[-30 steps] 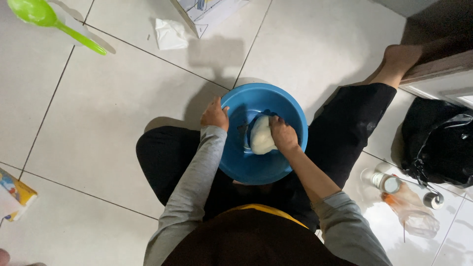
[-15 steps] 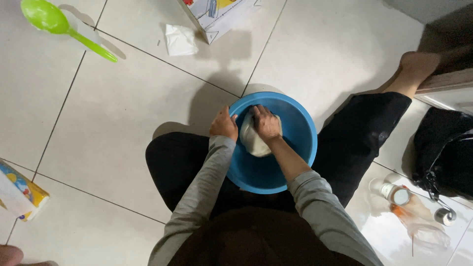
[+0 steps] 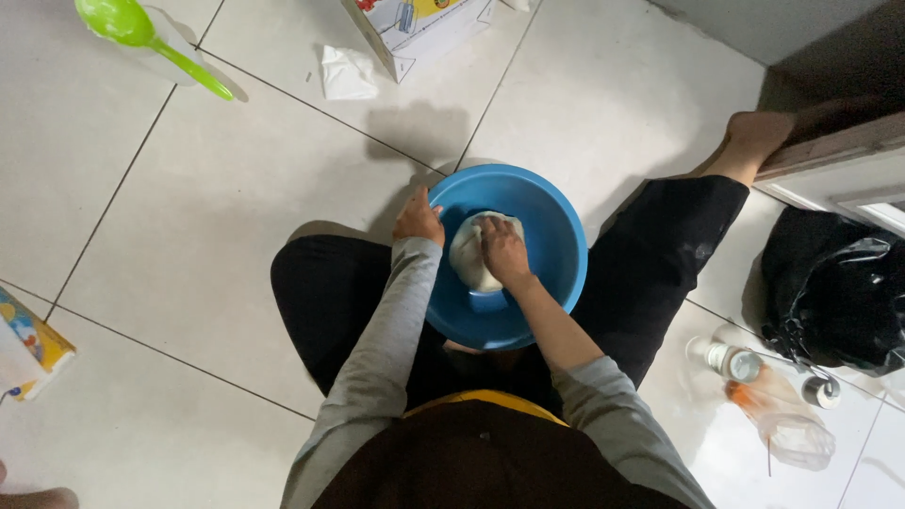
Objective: Kneading a ball of dough in a plastic bowl by hand on the floor.
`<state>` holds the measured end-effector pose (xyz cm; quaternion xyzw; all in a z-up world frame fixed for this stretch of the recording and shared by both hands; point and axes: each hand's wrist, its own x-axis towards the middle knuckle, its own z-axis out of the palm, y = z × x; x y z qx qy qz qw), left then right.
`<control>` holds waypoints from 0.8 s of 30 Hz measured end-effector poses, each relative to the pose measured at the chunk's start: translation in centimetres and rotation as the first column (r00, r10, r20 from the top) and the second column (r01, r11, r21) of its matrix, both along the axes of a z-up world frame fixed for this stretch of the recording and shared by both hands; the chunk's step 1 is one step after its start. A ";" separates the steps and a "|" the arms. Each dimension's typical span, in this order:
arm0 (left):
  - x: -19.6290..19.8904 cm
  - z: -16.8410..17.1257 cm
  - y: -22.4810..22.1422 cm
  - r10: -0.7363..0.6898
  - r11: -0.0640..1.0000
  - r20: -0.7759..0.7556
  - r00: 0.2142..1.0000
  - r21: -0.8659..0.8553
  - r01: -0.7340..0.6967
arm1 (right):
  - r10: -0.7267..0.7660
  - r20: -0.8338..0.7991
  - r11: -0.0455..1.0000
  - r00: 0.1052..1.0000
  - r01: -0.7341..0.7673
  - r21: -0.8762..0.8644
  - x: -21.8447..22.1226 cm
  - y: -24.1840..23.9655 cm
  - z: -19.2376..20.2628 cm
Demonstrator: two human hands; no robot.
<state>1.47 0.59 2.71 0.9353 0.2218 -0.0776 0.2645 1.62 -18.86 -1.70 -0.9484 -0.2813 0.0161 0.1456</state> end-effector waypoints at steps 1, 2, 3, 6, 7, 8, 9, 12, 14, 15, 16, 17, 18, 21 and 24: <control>-0.1 -0.1 0.1 -0.007 1.000 -0.001 1.000 -0.004 0.007 | -0.007 -0.001 1.000 1.000 0.007 -0.004 -1.5 -0.7 1.5; -0.1 -0.2 0.2 -0.012 1.000 -0.005 1.000 -0.001 0.012 | 0.031 -0.077 0.999 0.997 -0.031 -0.007 -2.9 -1.3 3.0; 0.2 -0.3 0.4 -0.017 1.000 -0.006 1.000 0.002 0.017 | 0.068 -0.149 0.998 0.986 -0.070 -0.007 -4.1 -1.9 4.4; 0.9 -1.7 0.7 -0.030 0.999 -0.110 0.993 0.035 0.034 | -0.012 -0.382 0.947 0.924 0.133 0.292 -7.0 -3.1 11.4; 1.0 -2.0 0.6 -0.031 0.999 -0.112 0.993 0.035 0.035 | -0.013 -0.384 0.947 0.923 0.134 0.292 -6.5 -4.2 10.0; 1.1 -2.2 0.6 -0.034 0.997 -0.107 0.994 0.060 0.041 | -0.132 -0.494 0.862 0.859 0.345 0.370 -5.9 -5.3 8.5; 1.0 -2.5 0.6 -0.040 0.995 -0.105 0.994 0.086 0.049 | -0.223 -0.610 0.731 0.760 0.545 0.411 -5.6 -6.3 7.0; 0.6 -2.9 1.6 -0.095 0.995 -0.076 0.993 0.033 0.098 | -0.264 -0.824 0.424 0.501 0.828 0.368 -2.2 -7.3 3.9; 1.0 -4.5 2.0 -0.106 0.992 -0.082 0.991 0.060 0.111 | -0.255 -0.883 0.403 0.394 0.874 0.274 0.2 -6.3 0.5; 0.9 -5.4 1.9 -0.117 0.989 -0.095 0.989 0.077 0.125 | -0.249 -0.929 0.386 0.274 0.908 0.164 1.2 -6.0 -1.3; 0.7 -4.3 1.7 -0.117 0.989 -0.093 0.989 0.079 0.125 | -0.247 -0.929 0.385 0.276 0.908 0.167 2.7 -5.4 -3.1; 0.4 -3.1 1.5 -0.071 0.996 -0.094 0.993 0.050 0.076 | -0.343 -0.915 0.365 0.213 0.928 0.079 4.0 -5.0 -4.9; 0.2 -2.1 1.2 -0.024 0.999 -0.096 0.995 0.022 0.027 | -0.435 -0.888 0.335 0.147 0.942 -0.008 5.4 -4.4 -6.8; -0.3 -1.7 1.0 0.028 1.000 -0.110 0.994 0.013 -0.027 | -0.456 -0.802 0.542 0.385 0.835 0.092 5.5 -1.7 -1.2; -0.7 -0.8 1.2 0.004 1.000 -0.067 0.998 -0.023 -0.006 | -0.504 -0.685 0.692 0.525 0.721 0.044 5.5 -0.9 -2.5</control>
